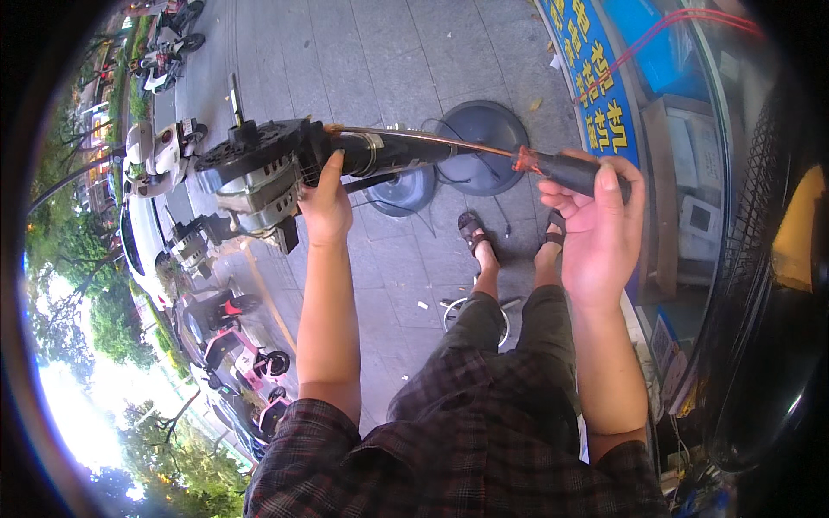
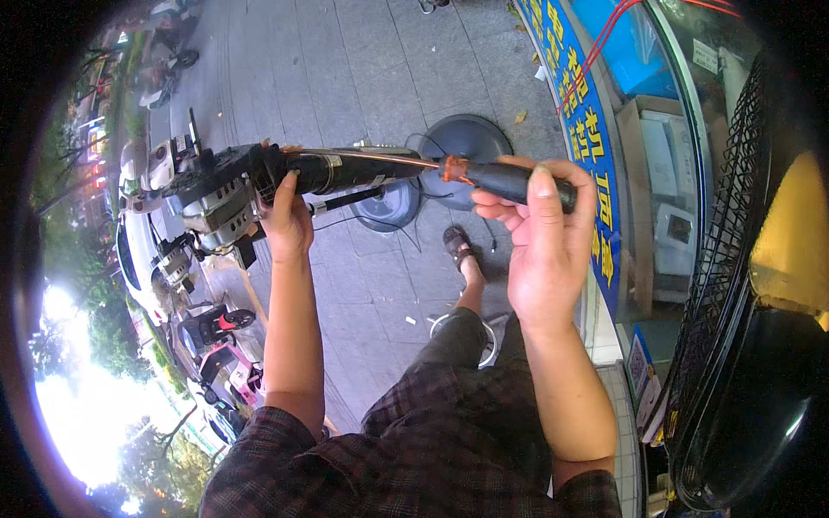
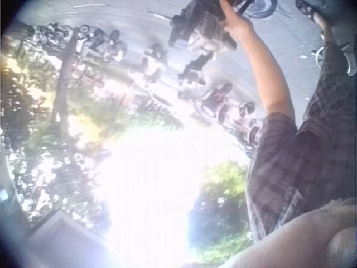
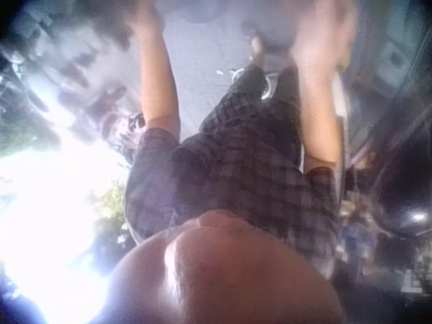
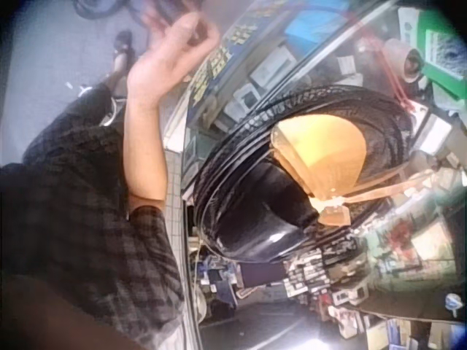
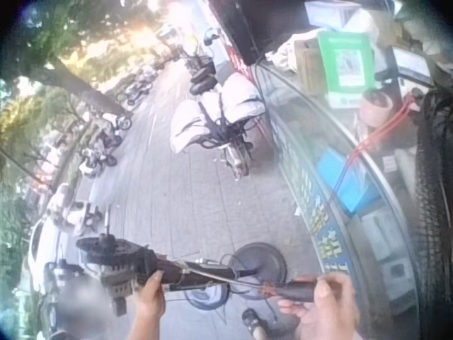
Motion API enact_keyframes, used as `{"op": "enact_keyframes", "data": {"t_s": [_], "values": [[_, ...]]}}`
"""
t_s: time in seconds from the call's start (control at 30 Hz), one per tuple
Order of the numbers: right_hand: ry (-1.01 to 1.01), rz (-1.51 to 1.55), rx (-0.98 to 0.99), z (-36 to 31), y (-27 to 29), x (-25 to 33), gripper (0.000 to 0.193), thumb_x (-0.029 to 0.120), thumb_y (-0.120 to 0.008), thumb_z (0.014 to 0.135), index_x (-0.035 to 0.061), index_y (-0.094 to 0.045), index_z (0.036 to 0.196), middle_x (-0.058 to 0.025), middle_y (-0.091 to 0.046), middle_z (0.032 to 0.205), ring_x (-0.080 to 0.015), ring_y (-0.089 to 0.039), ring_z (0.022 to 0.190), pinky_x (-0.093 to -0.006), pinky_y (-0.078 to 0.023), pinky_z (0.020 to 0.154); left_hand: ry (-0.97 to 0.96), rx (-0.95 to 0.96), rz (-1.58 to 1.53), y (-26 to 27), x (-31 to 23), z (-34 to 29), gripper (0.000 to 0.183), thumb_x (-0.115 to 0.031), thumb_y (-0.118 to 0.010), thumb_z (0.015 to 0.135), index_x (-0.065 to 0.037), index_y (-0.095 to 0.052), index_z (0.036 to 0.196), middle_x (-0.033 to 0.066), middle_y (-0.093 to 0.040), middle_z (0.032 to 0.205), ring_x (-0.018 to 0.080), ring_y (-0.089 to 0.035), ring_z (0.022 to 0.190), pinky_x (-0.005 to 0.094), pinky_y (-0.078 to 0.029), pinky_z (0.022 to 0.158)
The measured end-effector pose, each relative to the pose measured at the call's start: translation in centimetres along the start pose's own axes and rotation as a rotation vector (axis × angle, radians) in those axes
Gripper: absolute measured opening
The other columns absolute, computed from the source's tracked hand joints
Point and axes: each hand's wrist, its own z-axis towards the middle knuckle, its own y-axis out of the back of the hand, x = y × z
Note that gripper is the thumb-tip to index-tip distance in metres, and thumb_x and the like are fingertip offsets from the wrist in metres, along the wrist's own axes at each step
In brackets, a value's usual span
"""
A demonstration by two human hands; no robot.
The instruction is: The person uses a screwdriver to remove screws from an electric motor mounted on a stand, then retrieves a caliper to measure the motor's dimensions. The person repeatedly measures the motor while holding it with both hands.
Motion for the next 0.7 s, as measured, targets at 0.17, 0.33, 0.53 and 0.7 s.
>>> {"op": "enact_keyframes", "data": {"t_s": [0.17,0.33,0.53,0.7], "values": [[0.017,0.006,0.025,0.6,-0.9,0.1,0.028,0.023,-0.053,0.112,-0.0004,-0.043,0.125,-0.0238,-0.068,0.118,-0.0283,-0.075,0.089,-0.0391,-0.062,0.082,0.012,0.018,-0.001,0.2,-0.6,0.0,0.073,-0.004,-0.068,0.089,-0.001,-0.040,0.156,0.0137,-0.064,0.131,0.0259,-0.058,0.127,0.0457,-0.040,0.117],[0.030,-0.018,0.038,0.9,-1.4,-0.2,0.027,0.020,-0.054,0.112,-0.0003,-0.043,0.125,-0.0234,-0.068,0.119,-0.0264,-0.075,0.090,-0.0383,-0.062,0.083,0.042,0.047,-0.060,0.7,-0.3,0.1,0.074,-0.002,-0.068,0.089,-0.002,-0.040,0.158,0.0148,-0.064,0.133,0.0269,-0.058,0.128,0.0456,-0.040,0.117],[0.019,0.001,0.052,0.6,-1.5,-0.1,0.026,0.019,-0.054,0.112,0.0006,-0.044,0.126,-0.0228,-0.067,0.120,-0.0254,-0.074,0.091,-0.0369,-0.061,0.084,0.072,0.064,-0.076,0.5,-1.2,0.1,0.075,0.000,-0.067,0.089,-0.002,-0.039,0.158,0.0154,-0.063,0.134,0.0277,-0.058,0.129,0.0466,-0.038,0.119],[0.024,-0.009,0.047,0.3,-1.4,-0.1,0.026,0.020,-0.053,0.112,0.0011,-0.044,0.126,-0.0228,-0.067,0.121,-0.0255,-0.074,0.091,-0.0372,-0.061,0.084,0.103,0.124,-0.073,1.2,-1.5,-0.3,0.078,0.002,-0.067,0.086,-0.001,-0.037,0.157,0.0137,-0.062,0.135,0.0253,-0.056,0.130,0.0457,-0.037,0.120]]}}
